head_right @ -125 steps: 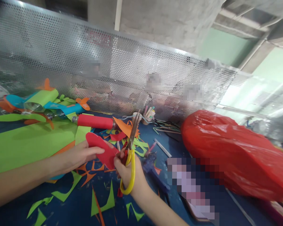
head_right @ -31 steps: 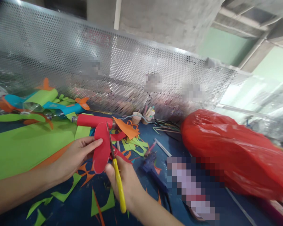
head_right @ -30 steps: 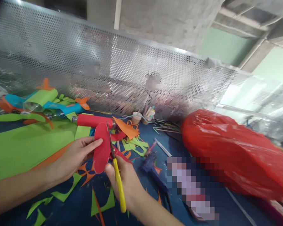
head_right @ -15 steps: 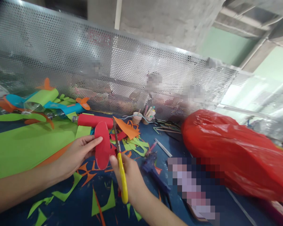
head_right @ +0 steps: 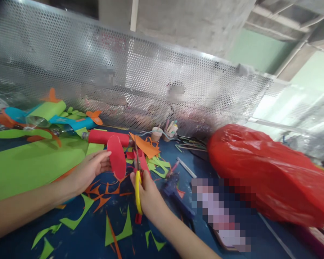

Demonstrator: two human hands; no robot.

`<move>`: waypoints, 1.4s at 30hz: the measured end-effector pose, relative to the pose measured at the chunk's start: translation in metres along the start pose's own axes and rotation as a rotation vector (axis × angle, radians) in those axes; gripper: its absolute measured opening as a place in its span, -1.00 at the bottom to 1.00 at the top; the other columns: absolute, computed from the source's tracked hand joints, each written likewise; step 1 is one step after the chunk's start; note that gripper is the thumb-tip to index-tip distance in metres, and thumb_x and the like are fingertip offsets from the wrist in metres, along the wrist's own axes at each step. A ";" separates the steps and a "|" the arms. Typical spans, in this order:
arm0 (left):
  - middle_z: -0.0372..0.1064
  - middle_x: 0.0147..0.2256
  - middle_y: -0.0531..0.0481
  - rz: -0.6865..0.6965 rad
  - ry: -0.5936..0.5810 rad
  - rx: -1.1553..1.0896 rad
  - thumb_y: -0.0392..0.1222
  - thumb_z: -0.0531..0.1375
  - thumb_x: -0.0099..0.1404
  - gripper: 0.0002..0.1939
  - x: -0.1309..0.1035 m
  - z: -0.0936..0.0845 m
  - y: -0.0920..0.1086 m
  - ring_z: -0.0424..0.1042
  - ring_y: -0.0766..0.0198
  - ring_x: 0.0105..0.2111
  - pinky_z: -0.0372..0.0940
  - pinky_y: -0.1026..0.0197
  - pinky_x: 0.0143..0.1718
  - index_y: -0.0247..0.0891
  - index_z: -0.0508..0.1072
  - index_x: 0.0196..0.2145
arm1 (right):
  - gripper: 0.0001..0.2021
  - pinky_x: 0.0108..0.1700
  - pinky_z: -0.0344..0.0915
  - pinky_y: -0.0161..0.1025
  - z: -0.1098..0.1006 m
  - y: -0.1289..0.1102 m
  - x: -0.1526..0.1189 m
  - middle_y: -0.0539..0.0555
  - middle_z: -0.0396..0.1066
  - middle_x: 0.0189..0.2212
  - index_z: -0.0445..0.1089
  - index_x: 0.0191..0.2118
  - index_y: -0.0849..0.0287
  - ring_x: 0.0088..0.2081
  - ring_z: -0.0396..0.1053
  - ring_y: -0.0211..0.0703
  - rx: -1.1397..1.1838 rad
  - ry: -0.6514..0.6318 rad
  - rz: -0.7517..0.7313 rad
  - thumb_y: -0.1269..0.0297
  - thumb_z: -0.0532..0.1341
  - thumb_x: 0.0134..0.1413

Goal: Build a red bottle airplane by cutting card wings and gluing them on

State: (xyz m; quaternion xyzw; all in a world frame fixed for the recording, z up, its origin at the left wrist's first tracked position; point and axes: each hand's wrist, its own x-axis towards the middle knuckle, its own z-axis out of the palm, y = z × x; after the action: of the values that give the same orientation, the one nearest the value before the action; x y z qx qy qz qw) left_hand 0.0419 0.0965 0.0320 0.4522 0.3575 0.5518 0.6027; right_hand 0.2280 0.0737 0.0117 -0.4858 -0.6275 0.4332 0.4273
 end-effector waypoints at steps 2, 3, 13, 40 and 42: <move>0.56 -0.33 -0.13 -0.013 -0.002 -0.003 -0.08 0.15 0.25 -0.73 0.001 -0.001 -0.002 0.51 0.11 -0.32 0.36 0.14 -0.28 -0.33 0.52 -0.25 | -0.66 -0.23 0.29 -0.23 -0.003 -0.002 0.002 0.03 0.36 -0.40 0.24 -0.28 0.15 -0.31 0.35 -0.14 -0.104 0.036 -0.017 -0.07 0.11 0.11; 0.56 -0.33 -0.14 -0.019 0.001 -0.005 -0.08 0.15 0.25 -0.72 0.001 -0.002 -0.002 0.51 0.11 -0.32 0.36 0.15 -0.28 -0.33 0.51 -0.24 | -0.67 -0.28 0.28 -0.24 -0.006 -0.004 0.002 0.03 0.37 -0.40 0.24 -0.28 0.15 -0.33 0.35 -0.15 -0.169 0.037 -0.013 -0.06 0.09 0.13; 0.51 -0.33 -0.03 0.106 0.151 0.147 0.02 0.22 0.18 -0.70 0.000 0.000 0.007 0.48 0.20 -0.33 0.35 0.21 -0.25 -0.28 0.47 -0.27 | -0.56 -0.53 -0.10 -0.24 -0.018 -0.015 -0.008 0.18 0.37 -0.62 0.26 -0.57 0.14 -0.57 0.33 -0.04 -1.144 0.038 -0.022 -0.11 0.04 0.12; 0.54 -0.26 -0.06 -0.254 -0.315 0.367 -0.26 0.32 0.00 -0.68 -0.007 -0.001 0.020 0.52 0.12 -0.28 0.35 0.16 -0.23 -0.19 0.49 -0.21 | -0.65 -0.38 0.20 -0.30 -0.014 -0.027 0.004 -0.09 0.27 -0.49 0.23 -0.37 0.13 -0.46 0.25 -0.25 0.219 0.148 -0.005 0.11 0.36 -0.22; 0.56 -0.29 -0.07 -0.350 -0.458 0.373 -0.27 0.33 -0.03 -0.79 -0.008 -0.003 0.019 0.52 0.12 -0.29 0.35 0.15 -0.23 -0.21 0.53 -0.34 | -0.62 -0.32 0.22 -0.29 -0.012 -0.028 0.004 -0.07 0.30 -0.47 0.24 -0.38 0.13 -0.42 0.29 -0.23 0.249 0.153 -0.007 0.09 0.39 -0.25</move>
State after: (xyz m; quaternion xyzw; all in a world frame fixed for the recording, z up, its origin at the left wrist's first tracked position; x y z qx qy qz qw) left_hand 0.0318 0.0884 0.0482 0.5987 0.3798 0.2494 0.6596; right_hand 0.2324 0.0751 0.0420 -0.4585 -0.5360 0.4680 0.5324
